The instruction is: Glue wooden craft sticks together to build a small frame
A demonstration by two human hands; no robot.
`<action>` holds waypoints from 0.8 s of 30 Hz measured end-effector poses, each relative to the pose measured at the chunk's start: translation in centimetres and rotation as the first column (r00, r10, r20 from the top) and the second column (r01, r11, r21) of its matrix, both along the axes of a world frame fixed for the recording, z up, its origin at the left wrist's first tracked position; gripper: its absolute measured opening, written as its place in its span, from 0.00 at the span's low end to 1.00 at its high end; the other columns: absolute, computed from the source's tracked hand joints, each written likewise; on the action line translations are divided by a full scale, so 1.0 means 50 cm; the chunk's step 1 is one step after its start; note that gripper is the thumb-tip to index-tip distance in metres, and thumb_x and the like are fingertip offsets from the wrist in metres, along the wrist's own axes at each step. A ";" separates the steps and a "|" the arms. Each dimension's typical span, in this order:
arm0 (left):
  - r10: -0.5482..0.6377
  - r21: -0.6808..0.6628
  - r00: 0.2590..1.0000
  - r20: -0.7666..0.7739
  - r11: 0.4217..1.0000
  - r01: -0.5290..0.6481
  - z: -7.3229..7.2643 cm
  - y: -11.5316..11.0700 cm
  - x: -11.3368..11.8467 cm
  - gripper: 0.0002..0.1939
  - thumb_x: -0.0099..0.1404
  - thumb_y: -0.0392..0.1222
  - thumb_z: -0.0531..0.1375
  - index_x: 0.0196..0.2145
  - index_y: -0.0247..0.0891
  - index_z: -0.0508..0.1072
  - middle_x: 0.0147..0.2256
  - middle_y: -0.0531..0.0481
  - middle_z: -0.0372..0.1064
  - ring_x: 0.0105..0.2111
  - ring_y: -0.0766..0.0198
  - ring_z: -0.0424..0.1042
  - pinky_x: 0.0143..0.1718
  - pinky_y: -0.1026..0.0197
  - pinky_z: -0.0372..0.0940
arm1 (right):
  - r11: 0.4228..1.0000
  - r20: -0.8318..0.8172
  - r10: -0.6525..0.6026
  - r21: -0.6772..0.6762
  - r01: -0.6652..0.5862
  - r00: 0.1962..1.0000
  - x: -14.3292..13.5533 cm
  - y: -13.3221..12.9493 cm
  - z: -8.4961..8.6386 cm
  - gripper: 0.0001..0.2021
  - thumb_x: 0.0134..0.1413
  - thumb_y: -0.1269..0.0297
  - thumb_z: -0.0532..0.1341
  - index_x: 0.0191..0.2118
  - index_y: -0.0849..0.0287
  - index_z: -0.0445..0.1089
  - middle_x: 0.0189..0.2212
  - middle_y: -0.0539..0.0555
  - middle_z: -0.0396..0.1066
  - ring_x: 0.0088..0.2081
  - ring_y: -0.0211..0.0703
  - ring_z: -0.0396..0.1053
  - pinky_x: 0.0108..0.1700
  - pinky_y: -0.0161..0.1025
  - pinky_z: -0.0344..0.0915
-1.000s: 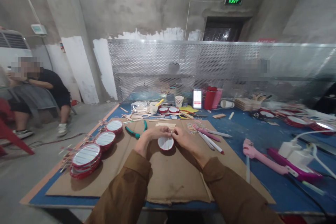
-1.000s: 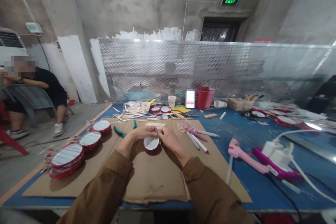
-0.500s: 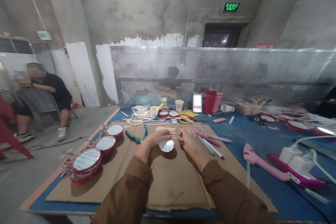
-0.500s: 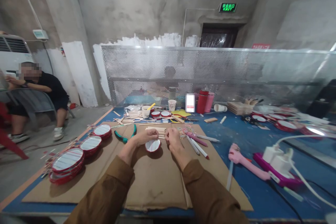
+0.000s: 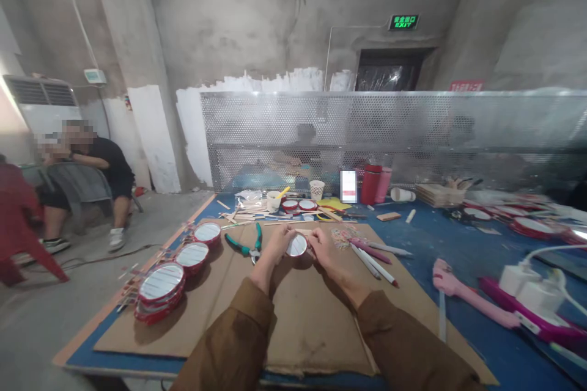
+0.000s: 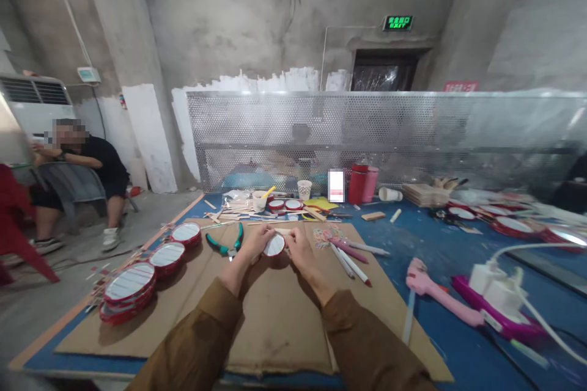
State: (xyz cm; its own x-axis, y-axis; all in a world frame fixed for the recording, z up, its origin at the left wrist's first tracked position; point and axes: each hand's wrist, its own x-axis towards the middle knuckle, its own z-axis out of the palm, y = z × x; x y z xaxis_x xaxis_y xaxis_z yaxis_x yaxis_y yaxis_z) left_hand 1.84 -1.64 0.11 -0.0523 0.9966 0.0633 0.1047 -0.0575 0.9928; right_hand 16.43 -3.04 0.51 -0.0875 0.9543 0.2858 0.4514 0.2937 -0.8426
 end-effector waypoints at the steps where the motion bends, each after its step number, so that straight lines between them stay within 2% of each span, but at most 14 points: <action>1: 0.030 0.019 0.999 0.013 0.999 -0.030 -0.001 0.001 0.000 0.10 0.58 0.44 0.59 0.28 0.38 0.62 0.21 0.58 0.60 0.19 0.72 0.59 0.22 0.68 0.53 | 1.000 -0.007 0.013 0.000 -0.013 1.000 -0.001 -0.003 0.001 0.08 0.54 0.60 0.50 0.27 0.54 0.57 0.15 0.44 0.58 0.19 0.37 0.60 0.22 0.32 0.55; 5: 0.128 0.085 0.992 -0.019 0.988 -0.126 -0.002 0.007 -0.001 0.05 0.59 0.37 0.56 0.27 0.37 0.63 0.21 0.57 0.60 0.21 0.71 0.60 0.24 0.68 0.54 | 0.995 -0.018 0.101 -0.005 -0.101 0.995 -0.002 -0.015 0.010 0.09 0.56 0.60 0.49 0.27 0.55 0.57 0.16 0.43 0.58 0.19 0.37 0.60 0.22 0.32 0.54; 8: 0.185 0.123 0.980 -0.066 0.977 -0.176 0.000 0.009 -0.003 0.03 0.59 0.34 0.55 0.27 0.37 0.64 0.22 0.57 0.61 0.22 0.71 0.59 0.26 0.67 0.55 | 0.988 0.056 0.120 0.090 -0.125 0.991 0.001 -0.021 0.020 0.08 0.56 0.61 0.50 0.28 0.55 0.58 0.20 0.47 0.63 0.24 0.39 0.63 0.26 0.34 0.57; 12: 0.199 0.138 0.975 -0.099 0.973 -0.184 0.012 0.002 -0.001 0.03 0.59 0.33 0.54 0.27 0.37 0.64 0.22 0.57 0.61 0.23 0.70 0.60 0.28 0.66 0.56 | 0.966 0.178 0.110 0.213 -0.147 0.978 0.004 -0.027 0.029 0.08 0.55 0.63 0.50 0.29 0.56 0.62 0.27 0.51 0.67 0.29 0.41 0.64 0.31 0.36 0.58; 16: 0.220 0.146 0.968 -0.124 0.968 -0.202 0.030 -0.010 0.002 0.05 0.58 0.32 0.54 0.26 0.37 0.62 0.22 0.57 0.60 0.24 0.70 0.61 0.29 0.66 0.56 | 0.952 0.201 0.171 0.217 -0.214 0.965 0.007 -0.026 0.028 0.06 0.53 0.65 0.51 0.28 0.57 0.62 0.27 0.51 0.68 0.29 0.39 0.64 0.32 0.35 0.59; 18: 0.238 0.158 0.963 -0.125 0.963 -0.217 0.035 -0.013 0.003 0.05 0.59 0.32 0.54 0.26 0.37 0.63 0.23 0.56 0.61 0.25 0.69 0.61 0.29 0.66 0.57 | 0.968 0.126 0.194 0.137 -0.210 0.973 0.010 -0.020 0.023 0.06 0.53 0.65 0.52 0.28 0.57 0.62 0.24 0.49 0.68 0.27 0.38 0.65 0.30 0.34 0.60; 20: 0.244 0.169 0.963 -0.111 0.960 -0.224 0.037 -0.015 0.004 0.05 0.59 0.33 0.54 0.26 0.37 0.63 0.23 0.56 0.61 0.26 0.69 0.62 0.29 0.66 0.57 | 0.978 0.012 0.208 -0.018 -0.208 0.978 0.013 -0.012 0.017 0.06 0.54 0.63 0.52 0.28 0.57 0.62 0.19 0.47 0.66 0.21 0.36 0.64 0.24 0.32 0.59; 22: 0.241 0.170 0.965 -0.100 0.960 -0.222 0.038 -0.015 0.004 0.05 0.60 0.34 0.54 0.26 0.37 0.63 0.24 0.55 0.62 0.26 0.68 0.63 0.30 0.66 0.58 | 0.961 -0.085 0.210 -0.163 -0.222 0.974 0.015 -0.005 0.012 0.07 0.54 0.61 0.54 0.28 0.57 0.62 0.15 0.45 0.64 0.16 0.34 0.62 0.19 0.30 0.57; 24: 0.242 0.176 0.964 -0.105 0.959 -0.222 0.039 -0.014 0.003 0.05 0.60 0.34 0.54 0.26 0.37 0.63 0.24 0.54 0.63 0.27 0.68 0.63 0.32 0.65 0.58 | 0.943 -0.160 0.207 -0.229 -0.240 0.965 0.016 -0.001 0.009 0.08 0.52 0.60 0.56 0.28 0.58 0.62 0.14 0.45 0.65 0.13 0.33 0.61 0.16 0.29 0.56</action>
